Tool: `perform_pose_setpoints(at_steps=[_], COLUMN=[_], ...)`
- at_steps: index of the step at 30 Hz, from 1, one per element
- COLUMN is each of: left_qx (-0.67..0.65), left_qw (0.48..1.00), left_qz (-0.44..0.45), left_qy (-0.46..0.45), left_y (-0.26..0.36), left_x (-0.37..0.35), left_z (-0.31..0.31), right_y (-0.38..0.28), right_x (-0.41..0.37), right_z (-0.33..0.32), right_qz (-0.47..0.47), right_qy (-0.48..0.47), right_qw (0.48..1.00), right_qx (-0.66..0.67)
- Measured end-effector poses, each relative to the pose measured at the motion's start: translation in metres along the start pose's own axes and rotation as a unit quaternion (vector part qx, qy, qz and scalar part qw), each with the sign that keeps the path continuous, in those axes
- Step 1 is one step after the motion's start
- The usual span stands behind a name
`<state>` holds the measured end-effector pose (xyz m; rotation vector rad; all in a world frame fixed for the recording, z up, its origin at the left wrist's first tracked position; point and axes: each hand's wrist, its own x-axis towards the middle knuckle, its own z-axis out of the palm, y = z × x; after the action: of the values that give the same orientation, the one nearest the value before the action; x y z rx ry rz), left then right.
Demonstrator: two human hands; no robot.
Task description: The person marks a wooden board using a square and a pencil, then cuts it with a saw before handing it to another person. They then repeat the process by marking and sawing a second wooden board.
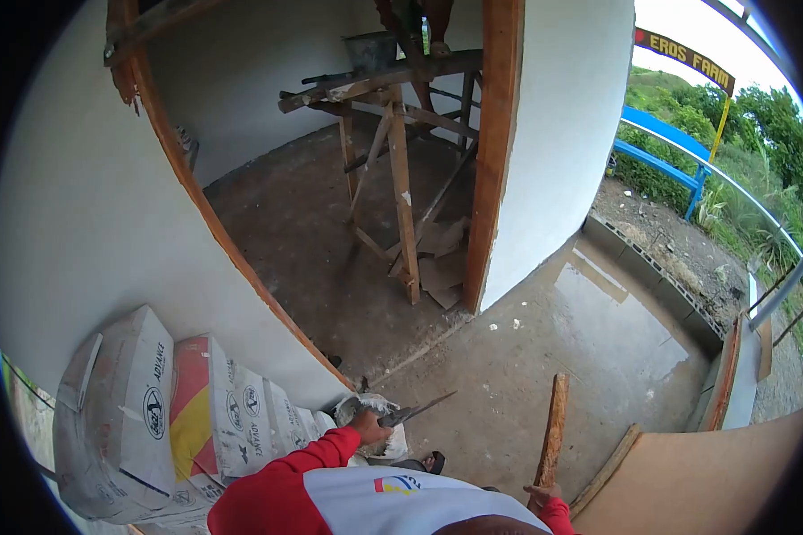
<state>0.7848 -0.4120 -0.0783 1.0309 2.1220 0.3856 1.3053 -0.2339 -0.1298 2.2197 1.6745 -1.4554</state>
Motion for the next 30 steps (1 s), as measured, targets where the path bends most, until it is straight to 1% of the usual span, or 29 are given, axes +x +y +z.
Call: perform_pose_setpoints(at_steps=[2, 4, 6, 7, 8, 10, 11, 12, 13, 15, 16, 17, 20, 22, 24, 26, 30], left_qx=[-0.105, -0.229, -0.362, -0.363, -0.364, -0.361, -0.358, -0.356, -0.355, -0.387, -0.401, -0.375, -0.288, -0.418, -0.406, -0.286, -0.146], left_qw=[0.991, 0.968, 0.923, 0.924, 0.921, 0.910, 0.905, 0.898, 0.889, 0.860, 0.844, 0.850, 0.853, 0.776, 0.754, 0.769, 0.753], left_qz=[-0.081, -0.093, -0.117, -0.117, -0.142, -0.192, -0.205, -0.220, -0.238, -0.251, -0.259, -0.238, -0.184, -0.086, -0.018, 0.082, 0.115], left_qy=[-0.009, -0.036, -0.047, -0.035, -0.002, 0.062, 0.099, 0.135, 0.167, 0.219, 0.244, 0.283, 0.395, 0.465, 0.517, 0.566, 0.631], left_y=[0.013, 0.004, -0.017, -0.021, -0.020, -0.012, -0.008, -0.003, 0.003, 0.012, 0.018, 0.027, 0.058, 0.127, 0.179, 0.195, 0.206], left_x=[-0.010, -0.007, -0.001, 0.002, 0.001, 0.002, 0.007, 0.011, 0.013, 0.031, 0.038, 0.049, 0.082, 0.076, 0.060, 0.056, 0.078], left_z=[-0.036, -0.051, -0.041, -0.037, -0.032, -0.022, -0.019, -0.013, -0.002, 0.005, 0.005, -0.001, -0.042, -0.114, -0.179, -0.222, -0.288], right_y=[-0.002, -0.020, -0.045, -0.055, -0.063, -0.050, -0.035, -0.030, -0.043, -0.091, -0.121, -0.152, -0.205, -0.229, -0.255, -0.286, -0.340], right_x=[0.036, 0.063, 0.085, 0.096, 0.110, 0.170, 0.216, 0.244, 0.242, 0.253, 0.246, 0.237, 0.252, 0.271, 0.285, 0.294, 0.310], right_z=[0.020, 0.025, 0.026, 0.023, 0.020, 0.023, 0.033, 0.035, 0.024, 0.006, -0.005, -0.015, -0.030, -0.030, -0.029, -0.026, -0.007], right_qz=[0.029, 0.061, 0.099, 0.096, 0.093, 0.076, 0.062, 0.051, 0.048, 0.032, 0.019, 0.006, -0.016, -0.034, -0.050, -0.065, -0.099], right_qy=[-0.040, -0.080, -0.122, -0.130, -0.138, -0.161, -0.176, -0.189, -0.193, -0.192, -0.203, -0.216, -0.246, -0.266, -0.289, -0.307, -0.334], right_qw=[0.999, 0.994, 0.982, 0.976, 0.969, 0.951, 0.941, 0.929, 0.928, 0.930, 0.925, 0.919, 0.903, 0.893, 0.885, 0.878, 0.867], right_qx=[-0.019, -0.052, -0.102, -0.143, -0.182, -0.251, -0.282, -0.315, -0.315, -0.312, -0.321, -0.331, -0.351, -0.361, -0.363, -0.362, -0.355])
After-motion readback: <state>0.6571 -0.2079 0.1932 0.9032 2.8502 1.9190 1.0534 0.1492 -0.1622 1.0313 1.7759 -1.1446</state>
